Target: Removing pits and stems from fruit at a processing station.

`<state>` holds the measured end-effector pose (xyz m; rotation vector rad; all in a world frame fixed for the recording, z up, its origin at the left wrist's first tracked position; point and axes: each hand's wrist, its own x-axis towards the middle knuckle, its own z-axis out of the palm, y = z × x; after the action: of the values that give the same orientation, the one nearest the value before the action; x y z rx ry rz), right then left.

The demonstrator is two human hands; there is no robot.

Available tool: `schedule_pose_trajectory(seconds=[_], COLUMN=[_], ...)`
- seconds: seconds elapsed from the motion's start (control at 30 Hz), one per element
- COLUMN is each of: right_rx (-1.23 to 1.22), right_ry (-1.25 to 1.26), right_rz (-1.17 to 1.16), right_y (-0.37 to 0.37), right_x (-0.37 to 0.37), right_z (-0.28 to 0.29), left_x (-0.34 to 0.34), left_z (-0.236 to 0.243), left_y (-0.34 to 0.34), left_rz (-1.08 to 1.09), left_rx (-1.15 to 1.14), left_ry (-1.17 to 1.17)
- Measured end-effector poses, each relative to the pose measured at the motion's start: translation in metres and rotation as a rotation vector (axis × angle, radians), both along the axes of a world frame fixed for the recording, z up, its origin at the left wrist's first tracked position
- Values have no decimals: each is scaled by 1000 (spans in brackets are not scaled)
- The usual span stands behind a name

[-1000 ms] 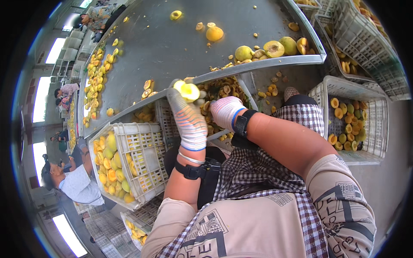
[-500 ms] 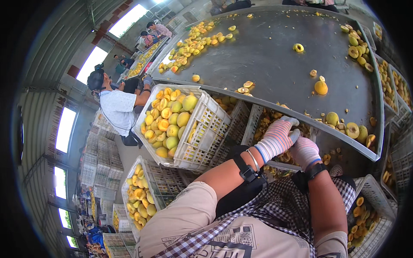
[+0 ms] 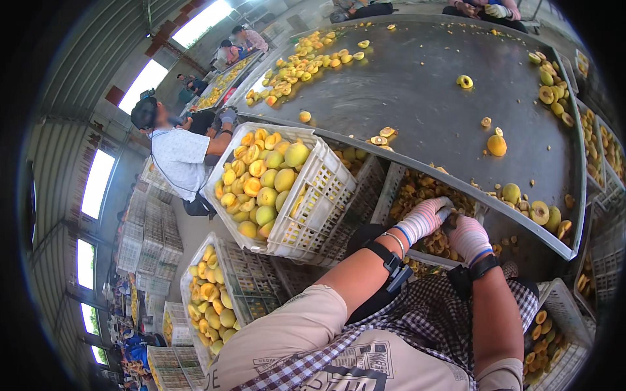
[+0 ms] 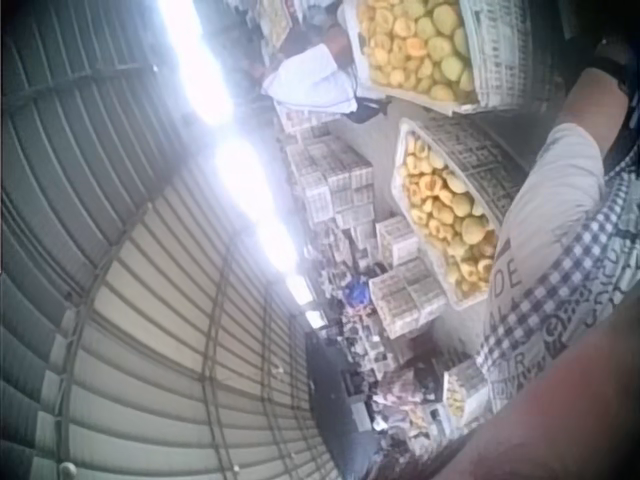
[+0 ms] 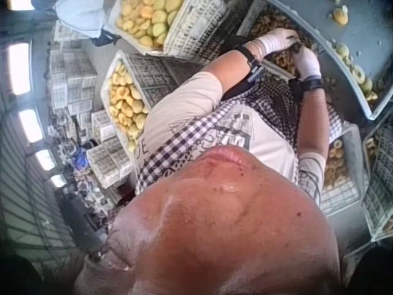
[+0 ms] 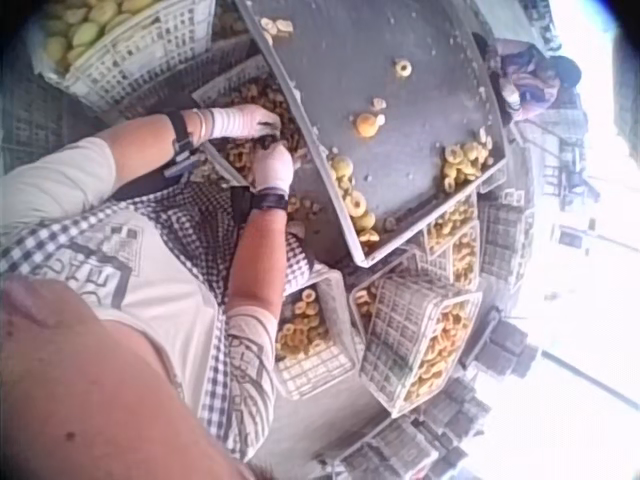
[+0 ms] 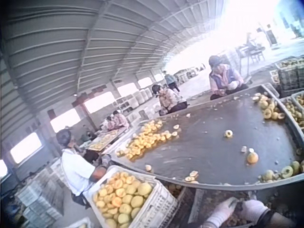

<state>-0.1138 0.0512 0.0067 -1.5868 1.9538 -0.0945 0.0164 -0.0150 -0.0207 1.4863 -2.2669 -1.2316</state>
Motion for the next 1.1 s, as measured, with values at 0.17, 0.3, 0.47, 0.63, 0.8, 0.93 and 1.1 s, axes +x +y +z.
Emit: schedule_pose_trajectory(seconds=[0.17,0.3,0.47,0.63,0.8,0.93,1.1], right_rx=[-93,-87,-95,-71,-76,-19,22], right_ry=[-34,115,170,160,169,181,147], right_rz=[-18,13,30,49,39,36,-33], right_y=[1,4,5,4,5,3,5], right_x=[-2,7,7,11,12,9,8], right_z=[0,21,8,5,11,7,24], left_x=[0,-2,-9,-9,-3,-10,-14], left_z=[-20,-5,-30,-83,-94,-68,-41], left_y=[-6,-6,-11,-25,-25,-18,-7], left_rz=[135,204,131,212,134,174,96], left_rx=[164,191,190,489,475,451,214], left_ry=[236,256,226,549,666,525,363])
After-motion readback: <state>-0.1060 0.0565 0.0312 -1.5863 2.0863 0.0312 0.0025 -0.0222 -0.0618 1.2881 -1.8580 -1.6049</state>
